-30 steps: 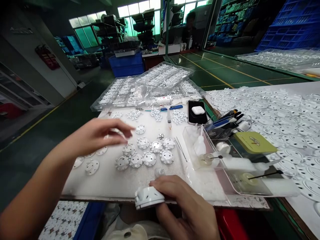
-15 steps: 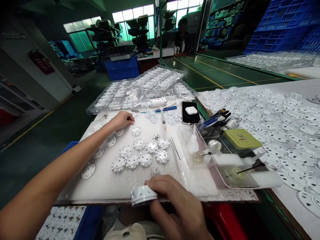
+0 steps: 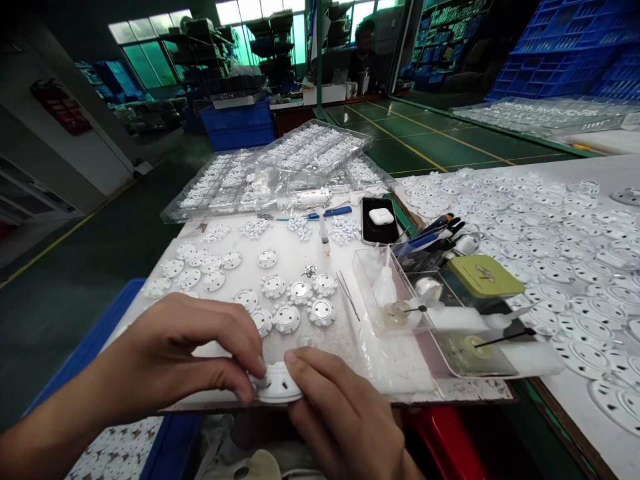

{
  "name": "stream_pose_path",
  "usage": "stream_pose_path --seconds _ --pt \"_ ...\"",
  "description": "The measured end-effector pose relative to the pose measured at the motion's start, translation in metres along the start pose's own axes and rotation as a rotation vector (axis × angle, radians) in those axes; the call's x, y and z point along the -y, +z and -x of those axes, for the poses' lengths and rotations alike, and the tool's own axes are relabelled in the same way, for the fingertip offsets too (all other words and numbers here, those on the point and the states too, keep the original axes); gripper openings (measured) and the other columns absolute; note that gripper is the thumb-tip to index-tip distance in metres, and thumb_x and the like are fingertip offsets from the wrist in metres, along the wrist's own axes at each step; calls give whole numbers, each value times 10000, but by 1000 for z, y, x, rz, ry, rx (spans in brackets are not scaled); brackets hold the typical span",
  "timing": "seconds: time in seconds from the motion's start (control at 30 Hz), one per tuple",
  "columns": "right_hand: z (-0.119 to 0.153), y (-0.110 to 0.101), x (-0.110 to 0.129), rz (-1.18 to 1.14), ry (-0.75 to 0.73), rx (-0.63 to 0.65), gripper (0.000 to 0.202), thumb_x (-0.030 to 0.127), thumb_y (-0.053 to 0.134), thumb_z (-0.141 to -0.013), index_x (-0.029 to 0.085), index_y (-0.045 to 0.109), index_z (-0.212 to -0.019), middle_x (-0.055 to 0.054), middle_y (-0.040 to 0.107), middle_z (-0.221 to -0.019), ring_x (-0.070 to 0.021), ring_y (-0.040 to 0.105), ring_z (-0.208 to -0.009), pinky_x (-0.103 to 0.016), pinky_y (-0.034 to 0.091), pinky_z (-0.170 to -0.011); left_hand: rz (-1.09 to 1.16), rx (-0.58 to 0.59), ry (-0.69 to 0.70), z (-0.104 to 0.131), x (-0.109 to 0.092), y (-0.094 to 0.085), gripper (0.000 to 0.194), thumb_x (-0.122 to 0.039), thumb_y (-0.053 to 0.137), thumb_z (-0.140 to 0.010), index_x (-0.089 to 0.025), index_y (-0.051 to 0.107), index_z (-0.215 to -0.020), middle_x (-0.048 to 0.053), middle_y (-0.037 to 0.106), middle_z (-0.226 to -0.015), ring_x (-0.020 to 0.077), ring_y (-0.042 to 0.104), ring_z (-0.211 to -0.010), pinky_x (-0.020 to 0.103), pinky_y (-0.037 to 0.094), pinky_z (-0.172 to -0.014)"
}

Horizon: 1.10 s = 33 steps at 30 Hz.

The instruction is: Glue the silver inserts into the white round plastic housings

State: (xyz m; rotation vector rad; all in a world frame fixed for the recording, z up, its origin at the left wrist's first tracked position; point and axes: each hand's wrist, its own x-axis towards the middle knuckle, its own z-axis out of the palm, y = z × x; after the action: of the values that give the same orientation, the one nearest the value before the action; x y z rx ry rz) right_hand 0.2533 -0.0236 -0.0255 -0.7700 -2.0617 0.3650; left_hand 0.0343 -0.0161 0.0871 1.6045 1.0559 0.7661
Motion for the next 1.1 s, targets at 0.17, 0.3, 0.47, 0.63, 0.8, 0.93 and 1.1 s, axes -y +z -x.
stream_pose_path --seconds 0.17,0.3,0.47,0.63,0.8,0.93,1.1 --pt "-4 1 3 10 -52 8 320 155 551 -929 205 584 -1243 -65 718 -1079 -136 721 -967 -151 585 -865 -17 13 -23 -3 6 0 163 -127 741 -800 -256 835 -831 80 741 -802 238 705 -765 297 551 -720" --pt "-4 0 4 105 -74 -3 288 164 544 -938 175 585 -1222 -73 718 -1070 -122 716 -981 -143 545 -940 34 -58 -57 -1 18 6 85 -206 772 -791 -254 833 -826 74 729 -853 207 688 -787 263 530 -726" --pt "-1 0 6 90 -51 16 296 161 548 -933 190 581 -1226 -64 710 -1083 -120 714 -980 -143 562 -915 90 -79 -25 7 28 12 109 -187 770 -795 -261 829 -848 68 719 -908 206 687 -840 282 528 -781" --pt "0 4 9 -25 -31 -3 304 128 566 -918 199 583 -1213 -54 705 -1083 -116 707 -989 -136 570 -891 106 -79 19 16 32 14 174 -155 794 -764 -273 820 -889 64 731 -933 212 699 -852 304 537 -802" --pt "-3 6 12 -112 10 -34 309 103 589 -902 214 587 -1190 -42 706 -1085 -110 701 -999 -142 570 -885 173 -177 165 25 52 30 379 -55 800 -730 -317 789 -1003 47 744 -943 230 702 -910 351 549 -844" --pt "6 2 8 -110 2 71 342 165 638 -890 207 583 -1226 -56 709 -1114 -147 712 -977 -190 591 -868 196 -290 180 34 71 46 392 7 779 -713 -308 800 -946 51 753 -880 228 701 -851 362 561 -799" --pt "35 4 -14 -71 249 -112 442 302 683 -883 192 539 -1286 -61 658 -970 -110 623 -669 -222 571 -620 343 -720 -49 40 92 60 275 4 803 -611 -235 790 -746 24 706 -727 193 666 -750 290 541 -724"
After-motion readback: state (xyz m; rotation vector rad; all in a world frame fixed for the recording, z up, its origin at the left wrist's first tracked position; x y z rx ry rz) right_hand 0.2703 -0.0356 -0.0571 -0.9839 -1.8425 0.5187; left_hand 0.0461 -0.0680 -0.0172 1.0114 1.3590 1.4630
